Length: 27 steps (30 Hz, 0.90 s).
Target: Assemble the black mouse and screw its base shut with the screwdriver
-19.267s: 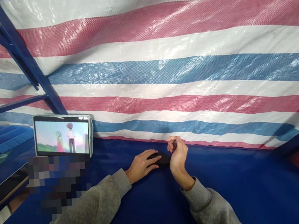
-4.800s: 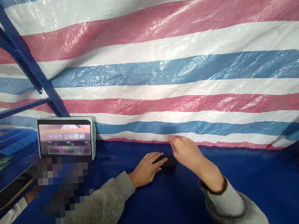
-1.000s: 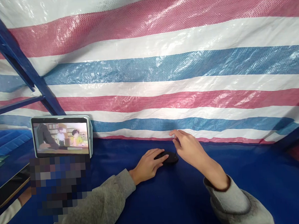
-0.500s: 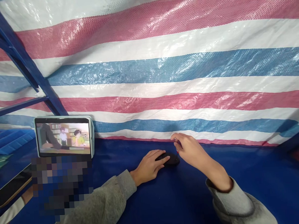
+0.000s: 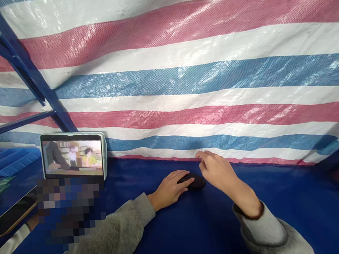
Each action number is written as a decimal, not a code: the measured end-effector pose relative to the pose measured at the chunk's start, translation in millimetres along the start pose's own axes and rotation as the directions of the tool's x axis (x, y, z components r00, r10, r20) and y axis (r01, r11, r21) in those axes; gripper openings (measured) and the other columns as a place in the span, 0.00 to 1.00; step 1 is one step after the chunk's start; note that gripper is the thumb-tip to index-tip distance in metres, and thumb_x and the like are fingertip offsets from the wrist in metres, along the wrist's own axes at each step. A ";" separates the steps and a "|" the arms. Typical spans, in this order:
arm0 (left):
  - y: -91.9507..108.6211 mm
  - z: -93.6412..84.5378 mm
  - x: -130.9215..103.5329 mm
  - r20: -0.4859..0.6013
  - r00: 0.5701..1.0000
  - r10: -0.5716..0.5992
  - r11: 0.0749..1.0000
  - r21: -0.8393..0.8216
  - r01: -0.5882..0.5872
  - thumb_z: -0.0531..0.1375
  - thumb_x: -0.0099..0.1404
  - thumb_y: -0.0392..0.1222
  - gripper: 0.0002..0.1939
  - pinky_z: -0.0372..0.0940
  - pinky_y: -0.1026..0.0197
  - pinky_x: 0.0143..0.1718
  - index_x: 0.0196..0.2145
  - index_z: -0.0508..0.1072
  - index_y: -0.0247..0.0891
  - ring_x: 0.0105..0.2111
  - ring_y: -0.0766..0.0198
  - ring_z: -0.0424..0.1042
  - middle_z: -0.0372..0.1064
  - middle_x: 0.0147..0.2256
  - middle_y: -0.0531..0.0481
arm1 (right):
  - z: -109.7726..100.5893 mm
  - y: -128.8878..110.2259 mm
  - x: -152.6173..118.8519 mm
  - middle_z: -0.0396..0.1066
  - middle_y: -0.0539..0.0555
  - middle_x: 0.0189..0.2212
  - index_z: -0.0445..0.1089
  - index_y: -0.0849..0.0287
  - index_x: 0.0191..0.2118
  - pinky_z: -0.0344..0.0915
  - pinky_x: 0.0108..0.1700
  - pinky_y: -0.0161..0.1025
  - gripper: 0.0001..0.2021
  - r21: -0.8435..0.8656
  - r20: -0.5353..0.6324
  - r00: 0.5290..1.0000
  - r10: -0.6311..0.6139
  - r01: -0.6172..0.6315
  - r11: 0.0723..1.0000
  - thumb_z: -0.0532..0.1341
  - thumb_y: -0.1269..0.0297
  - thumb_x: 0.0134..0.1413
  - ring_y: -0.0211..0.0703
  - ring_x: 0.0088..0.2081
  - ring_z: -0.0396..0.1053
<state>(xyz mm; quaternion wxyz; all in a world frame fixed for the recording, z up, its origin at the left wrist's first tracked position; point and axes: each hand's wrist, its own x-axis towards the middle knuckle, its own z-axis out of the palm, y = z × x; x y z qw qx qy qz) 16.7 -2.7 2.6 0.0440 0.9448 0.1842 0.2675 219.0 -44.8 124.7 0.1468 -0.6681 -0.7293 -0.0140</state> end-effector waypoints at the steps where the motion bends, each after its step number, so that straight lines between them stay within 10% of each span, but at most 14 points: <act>1: -0.2 0.2 0.1 0.001 1.000 0.003 1.000 -0.002 -0.003 0.52 0.73 0.42 0.20 0.57 0.48 0.61 0.61 0.62 0.44 0.61 0.56 0.59 0.58 0.61 0.43 | 0.0 0.0 -0.1 0.74 0.54 0.33 0.70 0.57 0.44 0.59 0.35 0.39 0.14 -0.018 -0.004 1.000 0.027 -0.027 0.999 0.48 0.70 0.59 0.48 0.36 0.72; 16: 0.5 -0.4 0.4 0.004 1.000 -0.030 0.999 -0.019 0.030 0.52 0.73 0.42 0.20 0.58 0.49 0.61 0.60 0.63 0.44 0.60 0.55 0.59 0.59 0.60 0.43 | -0.8 2.7 0.1 0.74 0.53 0.37 0.71 0.55 0.43 0.62 0.38 0.38 0.15 0.107 0.006 0.985 -0.171 0.170 0.980 0.51 0.72 0.55 0.44 0.37 0.72; 27: 1.1 -0.9 0.5 0.002 1.000 -0.029 0.999 -0.034 0.029 0.52 0.72 0.41 0.20 0.57 0.50 0.61 0.60 0.63 0.44 0.61 0.56 0.59 0.59 0.61 0.43 | 1.8 6.5 1.0 0.74 0.54 0.35 0.71 0.56 0.43 0.61 0.34 0.38 0.13 0.005 -0.085 0.993 -0.076 0.076 0.997 0.52 0.70 0.58 0.45 0.33 0.71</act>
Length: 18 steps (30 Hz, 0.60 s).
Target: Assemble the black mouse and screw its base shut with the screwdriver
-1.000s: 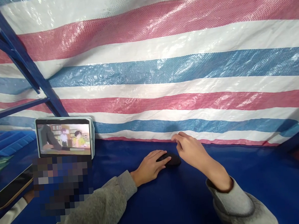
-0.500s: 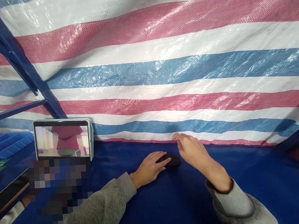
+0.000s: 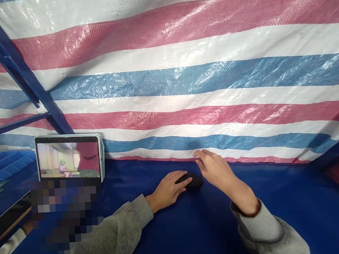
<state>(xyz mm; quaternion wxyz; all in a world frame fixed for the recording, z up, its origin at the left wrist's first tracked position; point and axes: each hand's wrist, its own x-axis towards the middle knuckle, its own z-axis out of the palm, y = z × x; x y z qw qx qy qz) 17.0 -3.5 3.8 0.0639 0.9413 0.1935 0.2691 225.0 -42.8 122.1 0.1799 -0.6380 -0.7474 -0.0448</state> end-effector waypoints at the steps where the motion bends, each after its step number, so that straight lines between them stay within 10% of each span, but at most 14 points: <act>1: 0.0 0.1 0.0 -0.002 1.000 0.000 1.000 -0.001 0.000 0.52 0.72 0.41 0.20 0.57 0.50 0.61 0.60 0.63 0.44 0.61 0.56 0.59 0.59 0.61 0.43 | 0.3 0.0 0.1 0.74 0.54 0.36 0.70 0.56 0.44 0.61 0.34 0.38 0.13 0.006 -0.002 1.000 -0.005 0.005 1.000 0.52 0.71 0.57 0.45 0.33 0.71; 18: -1.7 2.3 -0.4 -0.006 1.000 -0.006 1.000 -0.021 0.006 0.53 0.72 0.41 0.20 0.59 0.48 0.59 0.61 0.62 0.45 0.60 0.55 0.60 0.59 0.60 0.43 | -8.1 6.2 -0.5 0.72 0.53 0.34 0.69 0.56 0.45 0.64 0.37 0.39 0.17 0.176 -0.046 0.998 -0.039 0.047 0.983 0.52 0.74 0.51 0.43 0.34 0.70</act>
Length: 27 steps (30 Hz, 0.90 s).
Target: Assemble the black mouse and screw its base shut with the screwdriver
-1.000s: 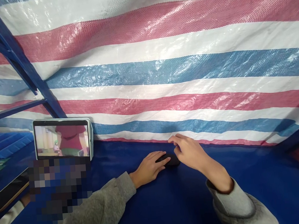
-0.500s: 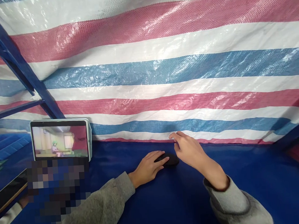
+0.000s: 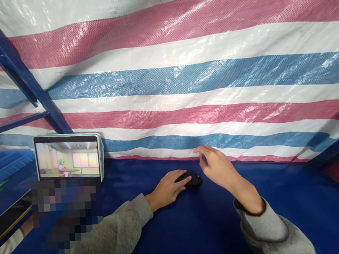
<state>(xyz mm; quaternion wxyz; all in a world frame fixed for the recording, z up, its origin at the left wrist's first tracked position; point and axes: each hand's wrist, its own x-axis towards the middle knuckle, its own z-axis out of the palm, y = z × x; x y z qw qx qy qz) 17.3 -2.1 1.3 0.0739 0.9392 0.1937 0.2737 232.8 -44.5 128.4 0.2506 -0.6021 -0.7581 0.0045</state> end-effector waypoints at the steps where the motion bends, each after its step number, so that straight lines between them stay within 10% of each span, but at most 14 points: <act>1: 0.3 -0.4 0.0 0.001 1.000 -0.002 1.000 -0.002 0.002 0.53 0.72 0.41 0.20 0.59 0.48 0.59 0.61 0.62 0.45 0.60 0.55 0.60 0.59 0.60 0.43 | -0.5 0.4 0.2 0.72 0.53 0.34 0.70 0.57 0.45 0.64 0.37 0.39 0.17 0.005 -0.004 1.000 -0.001 0.001 1.000 0.52 0.73 0.51 0.43 0.33 0.70; 17: -5.0 -4.9 1.5 0.049 0.978 -0.205 0.954 -0.215 0.210 0.57 0.70 0.42 0.25 0.66 0.55 0.52 0.62 0.59 0.50 0.51 0.57 0.68 0.61 0.55 0.47 | 2.4 2.9 -20.9 0.77 0.54 0.40 0.77 0.55 0.41 0.69 0.44 0.42 0.12 0.514 0.467 0.878 -0.103 -0.175 0.840 0.59 0.64 0.53 0.47 0.41 0.74; 27: -8.0 -6.2 5.2 0.017 0.949 -0.314 0.887 -0.351 0.300 0.54 0.72 0.45 0.18 0.60 0.53 0.57 0.57 0.63 0.46 0.52 0.59 0.66 0.68 0.53 0.50 | 45.5 7.5 -45.2 0.74 0.51 0.33 0.75 0.55 0.33 0.67 0.37 0.38 0.15 0.362 0.566 0.811 -0.148 -0.083 0.929 0.57 0.78 0.40 0.42 0.34 0.71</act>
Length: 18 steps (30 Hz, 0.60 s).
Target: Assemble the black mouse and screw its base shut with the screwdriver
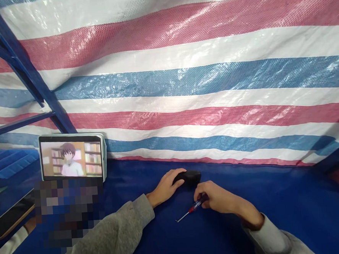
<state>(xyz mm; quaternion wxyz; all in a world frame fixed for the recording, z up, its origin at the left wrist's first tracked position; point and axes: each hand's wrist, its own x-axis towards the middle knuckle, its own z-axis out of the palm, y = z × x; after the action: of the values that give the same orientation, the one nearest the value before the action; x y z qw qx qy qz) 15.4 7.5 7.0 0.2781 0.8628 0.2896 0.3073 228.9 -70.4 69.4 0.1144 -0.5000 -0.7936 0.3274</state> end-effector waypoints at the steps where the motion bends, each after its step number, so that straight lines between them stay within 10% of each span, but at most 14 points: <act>1: 0.5 -0.1 0.2 -0.001 1.000 -0.009 1.000 0.012 0.009 0.53 0.72 0.46 0.17 0.60 0.53 0.57 0.57 0.63 0.47 0.52 0.59 0.66 0.68 0.52 0.50 | 4.2 -0.2 0.8 0.74 0.50 0.34 0.74 0.55 0.33 0.66 0.37 0.38 0.15 -0.034 0.002 1.000 -0.014 0.014 0.999 0.57 0.78 0.39 0.41 0.34 0.71; 8: -0.5 1.3 2.6 -0.009 0.997 -0.072 0.990 0.121 0.072 0.48 0.74 0.48 0.17 0.62 0.53 0.52 0.58 0.63 0.48 0.46 0.58 0.66 0.66 0.45 0.49 | 15.7 2.5 6.2 0.72 0.52 0.36 0.71 0.54 0.35 0.66 0.44 0.44 0.07 -0.231 -0.174 0.980 -0.096 0.055 0.971 0.61 0.70 0.48 0.46 0.40 0.70; 12: -2.0 2.0 2.1 0.001 0.998 -0.063 0.988 0.143 0.062 0.46 0.75 0.48 0.18 0.61 0.52 0.53 0.59 0.61 0.48 0.46 0.59 0.65 0.66 0.45 0.49 | 29.5 21.5 16.4 0.64 0.61 0.55 0.65 0.53 0.56 0.58 0.57 0.56 0.22 -0.321 -0.504 0.846 -0.175 0.005 0.947 0.60 0.61 0.54 0.56 0.57 0.61; 18: -3.3 3.2 0.9 0.030 0.998 -0.049 0.983 0.176 0.043 0.44 0.75 0.47 0.19 0.60 0.52 0.54 0.57 0.65 0.46 0.48 0.59 0.64 0.65 0.46 0.48 | 54.8 43.5 27.8 0.64 0.59 0.56 0.61 0.53 0.60 0.60 0.57 0.53 0.27 -0.200 -0.522 0.851 -0.056 -0.059 0.978 0.60 0.57 0.54 0.54 0.56 0.64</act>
<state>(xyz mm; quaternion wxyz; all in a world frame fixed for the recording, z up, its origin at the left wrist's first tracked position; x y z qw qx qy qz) 17.1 9.4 3.1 0.2132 0.8821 0.3306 0.2593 219.1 -56.1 -3.8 0.2731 -0.5801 -0.7617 0.0936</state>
